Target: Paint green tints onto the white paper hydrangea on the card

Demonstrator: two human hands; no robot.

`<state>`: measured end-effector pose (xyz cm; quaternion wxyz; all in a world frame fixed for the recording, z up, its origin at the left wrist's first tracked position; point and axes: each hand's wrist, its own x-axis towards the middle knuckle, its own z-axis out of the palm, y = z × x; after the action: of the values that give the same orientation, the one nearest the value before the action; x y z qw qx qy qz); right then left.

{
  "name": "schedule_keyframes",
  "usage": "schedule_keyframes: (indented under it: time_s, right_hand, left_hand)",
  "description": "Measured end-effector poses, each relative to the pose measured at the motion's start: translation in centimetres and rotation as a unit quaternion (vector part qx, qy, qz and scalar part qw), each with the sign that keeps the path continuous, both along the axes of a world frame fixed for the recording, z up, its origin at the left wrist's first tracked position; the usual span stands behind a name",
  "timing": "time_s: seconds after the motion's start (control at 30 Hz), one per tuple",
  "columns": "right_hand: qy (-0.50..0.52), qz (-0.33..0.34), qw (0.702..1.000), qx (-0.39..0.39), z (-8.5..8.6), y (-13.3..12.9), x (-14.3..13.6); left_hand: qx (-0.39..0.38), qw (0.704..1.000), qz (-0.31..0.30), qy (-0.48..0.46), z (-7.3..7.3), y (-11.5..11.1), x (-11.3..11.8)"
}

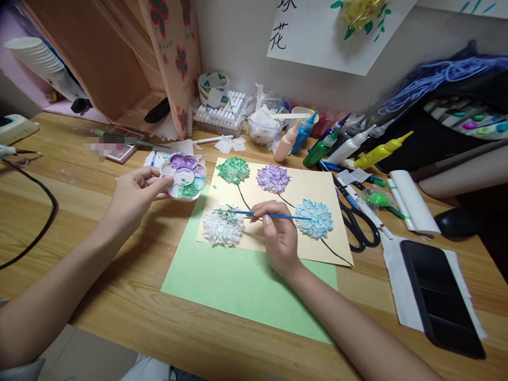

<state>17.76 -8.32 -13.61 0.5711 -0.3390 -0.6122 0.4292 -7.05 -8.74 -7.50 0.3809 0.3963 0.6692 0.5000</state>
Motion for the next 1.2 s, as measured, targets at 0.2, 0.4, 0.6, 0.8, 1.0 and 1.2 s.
schedule_keyframes:
  time_s: [0.2, 0.4, 0.6, 0.8, 1.0, 1.2]
  right_hand:
    - [0.014, 0.007, 1.000, 0.010, -0.13, 0.00, 0.10]
    - [0.026, 0.004, 1.000, 0.004, -0.10, -0.06, -0.03]
    - [-0.007, 0.013, 1.000, -0.017, 0.06, -0.06, -0.09]
    - [0.008, 0.012, 1.000, -0.009, 0.16, -0.16, 0.00]
    - [0.003, 0.011, 1.000, -0.025, 0.08, 0.01, -0.04]
    - [0.045, 0.000, 0.999, 0.011, 0.11, -0.22, 0.00]
  left_hand:
    - [0.001, 1.000, 0.001, -0.003, 0.05, -0.03, 0.07]
    - [-0.004, 1.000, -0.003, -0.004, -0.18, -0.01, 0.10]
    - [0.003, 1.000, -0.005, -0.010, -0.15, -0.01, 0.16]
    - [-0.008, 1.000, -0.003, 0.004, -0.20, 0.03, 0.06]
    - [-0.005, 1.000, -0.003, 0.001, -0.19, 0.07, 0.08]
    - [-0.003, 1.000, -0.001, -0.009, -0.13, 0.15, 0.18]
